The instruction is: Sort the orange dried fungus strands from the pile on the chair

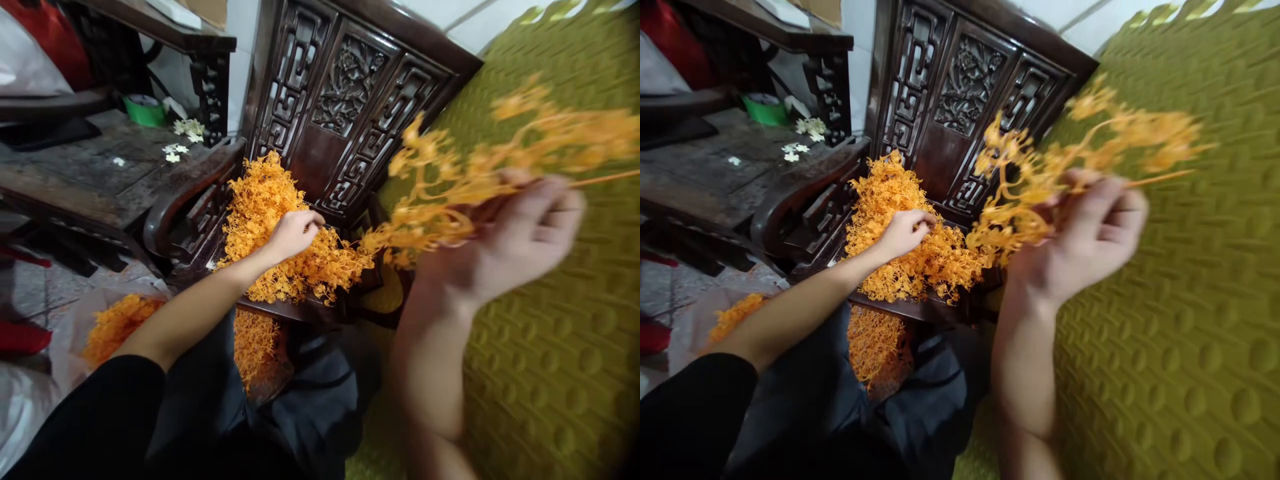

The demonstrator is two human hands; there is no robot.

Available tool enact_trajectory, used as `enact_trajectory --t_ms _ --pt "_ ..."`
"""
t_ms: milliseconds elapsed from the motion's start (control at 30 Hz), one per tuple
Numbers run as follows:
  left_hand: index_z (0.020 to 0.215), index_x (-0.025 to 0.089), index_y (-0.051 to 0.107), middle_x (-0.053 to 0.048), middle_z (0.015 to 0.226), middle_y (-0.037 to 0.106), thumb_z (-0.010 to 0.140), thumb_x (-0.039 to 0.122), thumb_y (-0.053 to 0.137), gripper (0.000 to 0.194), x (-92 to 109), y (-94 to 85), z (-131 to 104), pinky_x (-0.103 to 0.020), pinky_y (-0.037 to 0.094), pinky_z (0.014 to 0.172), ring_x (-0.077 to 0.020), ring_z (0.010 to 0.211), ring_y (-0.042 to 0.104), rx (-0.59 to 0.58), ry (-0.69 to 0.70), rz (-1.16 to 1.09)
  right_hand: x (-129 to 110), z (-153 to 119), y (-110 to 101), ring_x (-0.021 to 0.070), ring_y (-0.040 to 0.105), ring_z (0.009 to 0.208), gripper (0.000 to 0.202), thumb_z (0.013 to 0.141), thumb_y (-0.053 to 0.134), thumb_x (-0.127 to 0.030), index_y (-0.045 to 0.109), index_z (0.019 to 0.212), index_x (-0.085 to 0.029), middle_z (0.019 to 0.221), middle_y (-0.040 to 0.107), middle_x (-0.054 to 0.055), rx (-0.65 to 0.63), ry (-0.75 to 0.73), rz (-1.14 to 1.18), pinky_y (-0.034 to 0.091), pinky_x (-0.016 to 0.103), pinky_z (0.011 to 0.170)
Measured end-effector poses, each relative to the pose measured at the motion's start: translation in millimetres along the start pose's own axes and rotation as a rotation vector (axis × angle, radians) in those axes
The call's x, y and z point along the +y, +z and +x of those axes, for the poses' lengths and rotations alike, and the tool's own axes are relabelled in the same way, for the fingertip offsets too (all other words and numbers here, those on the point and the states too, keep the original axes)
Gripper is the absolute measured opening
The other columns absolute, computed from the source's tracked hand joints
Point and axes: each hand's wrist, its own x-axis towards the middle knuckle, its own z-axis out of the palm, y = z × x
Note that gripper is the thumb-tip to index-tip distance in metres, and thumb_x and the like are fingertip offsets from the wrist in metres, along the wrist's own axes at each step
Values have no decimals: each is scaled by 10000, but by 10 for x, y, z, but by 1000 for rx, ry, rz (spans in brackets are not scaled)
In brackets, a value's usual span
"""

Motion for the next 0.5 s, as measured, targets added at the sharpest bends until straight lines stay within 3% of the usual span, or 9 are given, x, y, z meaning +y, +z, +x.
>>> enact_trajectory --t_ms 33,67,167,267,367,433,500 --pt "1141 160 684 -101 1146 747 997 221 380 342 82 -60 -23 -324 549 932 -158 1025 701 95 -25 -186 -6 -113 148 177 700 808 201 1057 432 -457 602 1024 -354 1098 686 -1 172 -79 42 566 364 603" --pt "1148 153 669 -111 1140 745 1026 282 346 368 162 -111 -54 -322 567 885 -158 997 708 141 -44 -349 -14 -228 291 169 696 768 104 1017 559 -373 603 955 -302 1026 704 8 242 -113 76 560 350 608" --pt "1137 162 667 -127 1180 728 1041 480 354 456 359 -217 -174 -366 566 919 -198 1076 694 112 4 -567 -35 -542 624 194 725 849 166 888 741 -223 584 835 -220 922 724 29 207 -97 128 574 347 679" --pt "1193 175 643 -140 1285 672 958 557 552 458 435 -301 -271 -413 501 1039 -240 1210 627 161 92 -395 -13 -762 752 216 731 935 150 847 762 -151 618 840 -191 945 733 63 86 -69 111 588 370 750" --pt "1281 181 548 -157 1306 624 923 560 614 526 411 -437 -293 -383 516 974 -229 1184 617 435 51 -232 60 -892 761 223 731 923 181 794 769 -59 668 875 -184 982 737 82 24 -121 63 594 401 781" --pt "1229 182 546 -140 1216 643 957 547 561 455 399 -555 -285 -362 519 922 -205 1106 628 623 54 -162 108 -947 761 226 734 897 227 763 766 -10 685 884 -185 975 737 83 12 -163 47 597 416 784" --pt "1103 186 600 -109 1109 670 973 511 541 355 427 -650 -284 -378 504 936 -199 1052 626 639 134 -61 133 -988 765 229 735 883 258 750 757 15 693 896 -189 972 740 81 -6 -178 49 599 414 772"
